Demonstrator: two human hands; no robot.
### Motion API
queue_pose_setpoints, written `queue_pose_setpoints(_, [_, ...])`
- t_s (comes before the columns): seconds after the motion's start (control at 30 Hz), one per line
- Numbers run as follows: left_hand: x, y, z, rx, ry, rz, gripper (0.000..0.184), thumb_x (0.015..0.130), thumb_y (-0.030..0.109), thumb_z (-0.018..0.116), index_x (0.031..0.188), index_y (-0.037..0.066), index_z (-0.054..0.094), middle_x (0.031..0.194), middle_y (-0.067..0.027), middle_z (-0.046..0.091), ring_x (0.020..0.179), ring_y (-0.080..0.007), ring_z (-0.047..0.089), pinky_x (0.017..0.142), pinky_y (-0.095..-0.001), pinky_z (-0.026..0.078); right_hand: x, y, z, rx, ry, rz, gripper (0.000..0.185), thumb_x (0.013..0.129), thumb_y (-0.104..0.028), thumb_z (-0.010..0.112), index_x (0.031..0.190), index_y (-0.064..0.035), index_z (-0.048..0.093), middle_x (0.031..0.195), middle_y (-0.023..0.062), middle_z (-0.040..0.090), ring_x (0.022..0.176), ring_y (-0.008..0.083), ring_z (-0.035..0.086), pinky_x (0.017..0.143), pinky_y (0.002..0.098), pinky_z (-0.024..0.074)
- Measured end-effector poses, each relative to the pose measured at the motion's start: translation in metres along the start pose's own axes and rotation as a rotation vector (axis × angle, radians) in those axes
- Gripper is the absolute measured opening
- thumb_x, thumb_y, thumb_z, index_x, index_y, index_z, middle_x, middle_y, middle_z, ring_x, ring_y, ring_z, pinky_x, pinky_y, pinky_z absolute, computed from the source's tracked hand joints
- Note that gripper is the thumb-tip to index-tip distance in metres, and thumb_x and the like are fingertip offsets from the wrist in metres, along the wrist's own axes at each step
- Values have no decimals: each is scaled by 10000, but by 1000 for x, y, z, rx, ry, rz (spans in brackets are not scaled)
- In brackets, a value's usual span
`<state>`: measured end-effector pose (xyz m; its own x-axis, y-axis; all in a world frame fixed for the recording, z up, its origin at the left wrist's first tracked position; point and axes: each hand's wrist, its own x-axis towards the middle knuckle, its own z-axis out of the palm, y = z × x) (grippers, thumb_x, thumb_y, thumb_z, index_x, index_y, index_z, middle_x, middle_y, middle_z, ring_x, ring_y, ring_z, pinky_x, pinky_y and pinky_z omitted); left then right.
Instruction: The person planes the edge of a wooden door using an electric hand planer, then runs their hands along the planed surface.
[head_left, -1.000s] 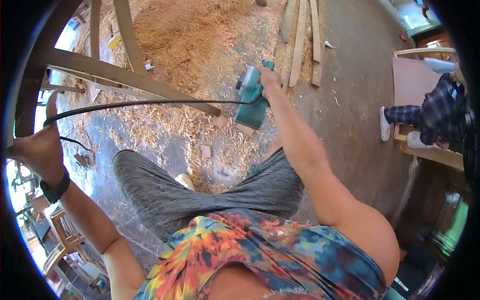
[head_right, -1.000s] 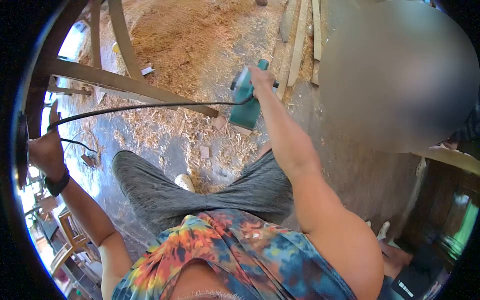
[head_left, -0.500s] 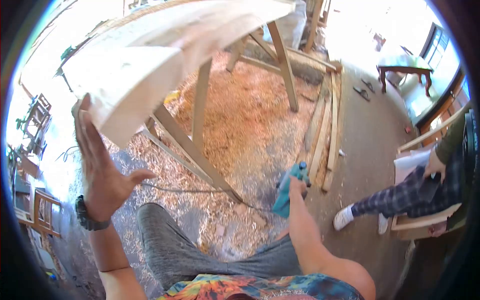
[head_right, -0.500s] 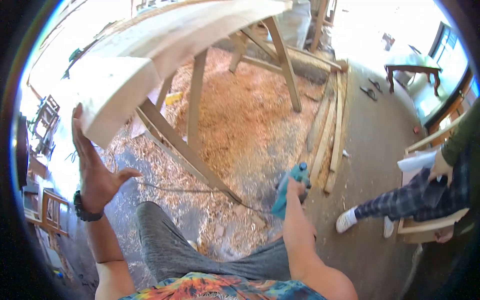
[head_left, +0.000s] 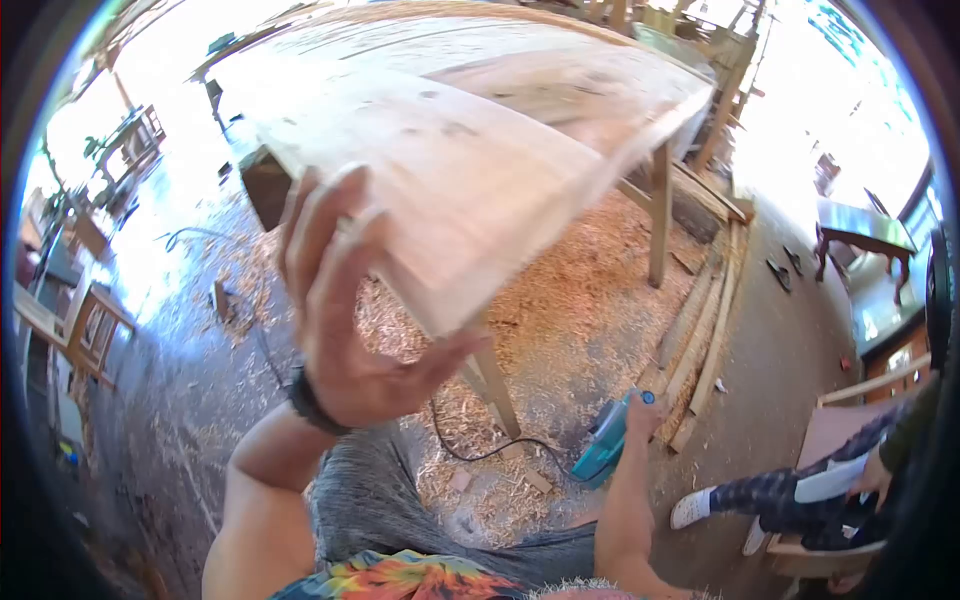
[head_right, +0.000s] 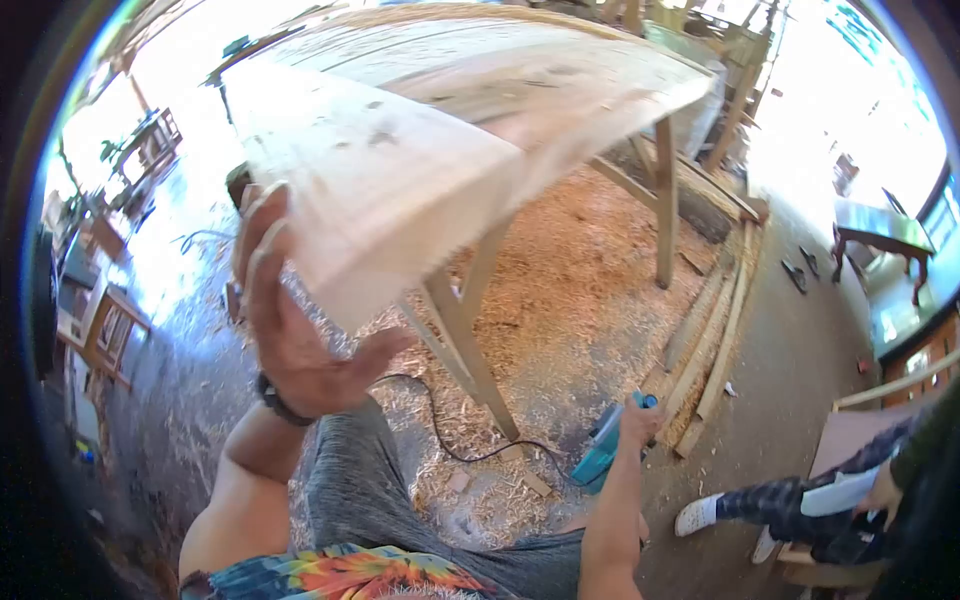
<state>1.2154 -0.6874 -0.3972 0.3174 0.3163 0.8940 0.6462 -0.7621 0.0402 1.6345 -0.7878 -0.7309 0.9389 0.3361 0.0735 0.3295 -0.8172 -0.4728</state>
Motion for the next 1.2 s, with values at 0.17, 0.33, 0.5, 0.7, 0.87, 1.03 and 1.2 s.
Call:
queue_pose_setpoints(0.17, [31,9,3,-210,291,-252,560,773,311,811,1213,91,542,1355,-230,535,1355,-460,424,1164,-597,283,-57,-87,-80,839,-581,-169,484,904,-122,695,1335,59,569,1256,159,640,1137,227,619,977,337,479])
queue_pose_setpoints(0.33, [105,-6,-96,-346,-165,-474,592,790,151,760,1330,95,525,1455,-204,491,1424,-495,342,1175,-603,269,-160,-235,-250,862,-1115,34,296,979,-170,661,1228,-11,642,1078,53,700,947,125,635,793,263,502])
queue_pose_setpoints(0.5, [207,-65,-207,-546,-848,-411,733,811,77,699,1493,145,438,1609,-174,304,1504,-429,229,1200,-499,299,-218,-398,-408,903,-1159,419,421,1037,-413,538,1245,-55,612,1031,94,708,765,178,663,665,283,525])
queue_pose_setpoints(0.7, [261,-144,-398,-590,-1047,-656,600,831,236,687,1392,67,559,1448,-223,509,1343,-401,484,1050,-497,459,-266,-513,-539,660,-513,-162,440,996,-349,611,1274,-7,592,1054,145,702,977,307,667,847,406,530])
queue_pose_setpoints(0.87, [158,-231,-554,-345,-1796,-1050,569,815,502,697,1124,25,728,1152,-246,693,1092,-393,665,948,-461,530,-374,-671,-642,301,-1173,-634,389,949,-254,694,1210,27,629,1087,147,711,1015,207,671,868,331,536])
queue_pose_setpoints(1.03, [52,-309,-644,-39,-1808,-1352,416,877,412,635,1058,58,756,1052,-190,743,1046,-353,696,910,-457,543,-567,-833,-735,445,-2159,-1341,355,979,-213,644,1287,-37,647,1256,174,660,1191,299,620,1024,400,471])
queue_pose_setpoints(1.2, [100,-362,-658,-554,-192,-2912,552,984,408,570,1382,27,538,1472,-206,520,1308,-364,551,1052,-517,450,-681,-926,-825,1062,-2986,-1338,461,1020,-352,532,1267,28,613,1301,251,575,1257,389,530,1074,480,390])
